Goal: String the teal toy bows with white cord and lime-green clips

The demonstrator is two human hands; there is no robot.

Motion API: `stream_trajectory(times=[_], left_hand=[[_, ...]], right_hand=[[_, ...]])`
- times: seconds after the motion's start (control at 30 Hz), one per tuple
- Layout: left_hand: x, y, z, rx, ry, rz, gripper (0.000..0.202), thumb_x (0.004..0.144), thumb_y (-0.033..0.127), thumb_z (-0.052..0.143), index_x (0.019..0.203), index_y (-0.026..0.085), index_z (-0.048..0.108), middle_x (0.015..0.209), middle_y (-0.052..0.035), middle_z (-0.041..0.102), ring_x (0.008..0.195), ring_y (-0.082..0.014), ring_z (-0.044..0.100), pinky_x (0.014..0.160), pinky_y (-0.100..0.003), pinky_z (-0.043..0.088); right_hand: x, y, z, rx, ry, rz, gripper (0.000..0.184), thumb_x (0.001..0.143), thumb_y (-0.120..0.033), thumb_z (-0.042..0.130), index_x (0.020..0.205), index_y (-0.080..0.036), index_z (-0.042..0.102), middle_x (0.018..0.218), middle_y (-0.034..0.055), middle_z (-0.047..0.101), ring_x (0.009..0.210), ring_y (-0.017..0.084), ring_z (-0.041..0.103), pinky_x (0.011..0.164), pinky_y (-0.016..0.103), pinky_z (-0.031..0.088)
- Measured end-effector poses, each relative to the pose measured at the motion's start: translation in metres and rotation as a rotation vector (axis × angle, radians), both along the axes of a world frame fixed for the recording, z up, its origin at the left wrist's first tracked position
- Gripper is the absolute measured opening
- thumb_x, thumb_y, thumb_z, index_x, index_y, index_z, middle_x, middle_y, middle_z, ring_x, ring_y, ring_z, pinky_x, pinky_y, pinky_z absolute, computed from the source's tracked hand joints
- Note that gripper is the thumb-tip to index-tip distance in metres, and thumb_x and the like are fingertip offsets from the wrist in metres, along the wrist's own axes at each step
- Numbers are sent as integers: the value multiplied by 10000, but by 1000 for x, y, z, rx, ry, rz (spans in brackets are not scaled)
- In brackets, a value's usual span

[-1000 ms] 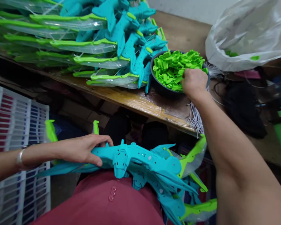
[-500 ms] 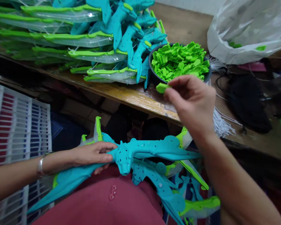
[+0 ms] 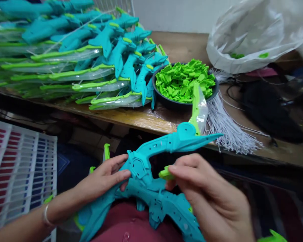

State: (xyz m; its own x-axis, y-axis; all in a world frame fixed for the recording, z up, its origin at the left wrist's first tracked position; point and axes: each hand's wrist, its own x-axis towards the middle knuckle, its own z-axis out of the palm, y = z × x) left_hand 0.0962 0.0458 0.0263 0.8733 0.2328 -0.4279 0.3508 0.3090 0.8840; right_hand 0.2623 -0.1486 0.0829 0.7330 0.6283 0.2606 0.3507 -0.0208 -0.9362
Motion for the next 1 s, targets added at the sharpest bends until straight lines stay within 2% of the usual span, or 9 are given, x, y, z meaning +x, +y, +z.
stream_trajectory(times=[0.07,0.13,0.23,0.33,0.4,0.5,0.6,0.7,1.0], left_hand=[[7,0,3,20,-37,49,293,910,414,720,1037,187,585,835,11,613,697,-131,590,659,-267,493],[13,0,9,31,-76,79,295,894,380,753,1053,198,584,908,-3,637,766,-145,626,713,-280,528],[18,-2,15,26,-111,95,296,906,371,752,1092,217,580,929,-5,650,785,-149,641,729,-282,549],[21,-7,15,15,-117,120,274,930,398,721,1082,219,582,946,-18,655,729,-138,629,674,-273,545],[24,-10,13,27,-131,143,264,936,390,711,1099,221,591,969,-28,663,724,-139,631,669,-273,545],[25,-15,12,59,-139,139,242,939,377,701,1087,206,614,917,-24,656,713,-140,617,661,-268,539],[25,-19,14,91,-137,119,224,958,385,667,1045,183,625,856,-11,626,704,-133,586,651,-259,525],[23,-20,17,126,-137,114,238,971,407,643,1027,176,625,848,-10,616,710,-135,579,653,-259,523],[24,-19,22,227,-92,161,327,902,473,724,1016,192,603,816,6,627,694,-141,586,629,-253,524]], right_hand=[[-13,11,-19,-13,120,98,321,879,-304,679,1088,-538,743,919,35,690,619,275,704,466,421,638],[-22,19,-36,6,139,117,337,890,-294,701,1122,-537,720,961,13,696,662,244,719,499,393,653],[-30,25,-50,-29,-82,68,366,947,-308,671,1227,-542,669,972,3,720,756,252,737,571,414,664],[-32,25,-52,-96,-391,39,495,999,-333,627,1433,-547,524,1031,18,737,841,273,743,636,434,670],[-32,25,-53,-117,-486,33,535,1015,-341,611,1493,-531,464,1049,39,720,848,270,733,637,425,663],[-29,29,-57,-78,-541,-19,478,1011,-292,629,1447,-468,549,1013,57,655,814,239,689,641,393,637],[-27,33,-60,-9,-624,-67,364,973,-174,679,1316,-296,668,954,46,592,786,184,624,646,326,594],[-27,35,-59,14,-638,-61,274,948,-101,693,1212,-171,682,955,45,563,819,154,583,674,286,562],[-38,33,-54,24,-537,-31,209,933,-46,664,1123,-134,661,989,59,534,857,142,570,700,267,539]])
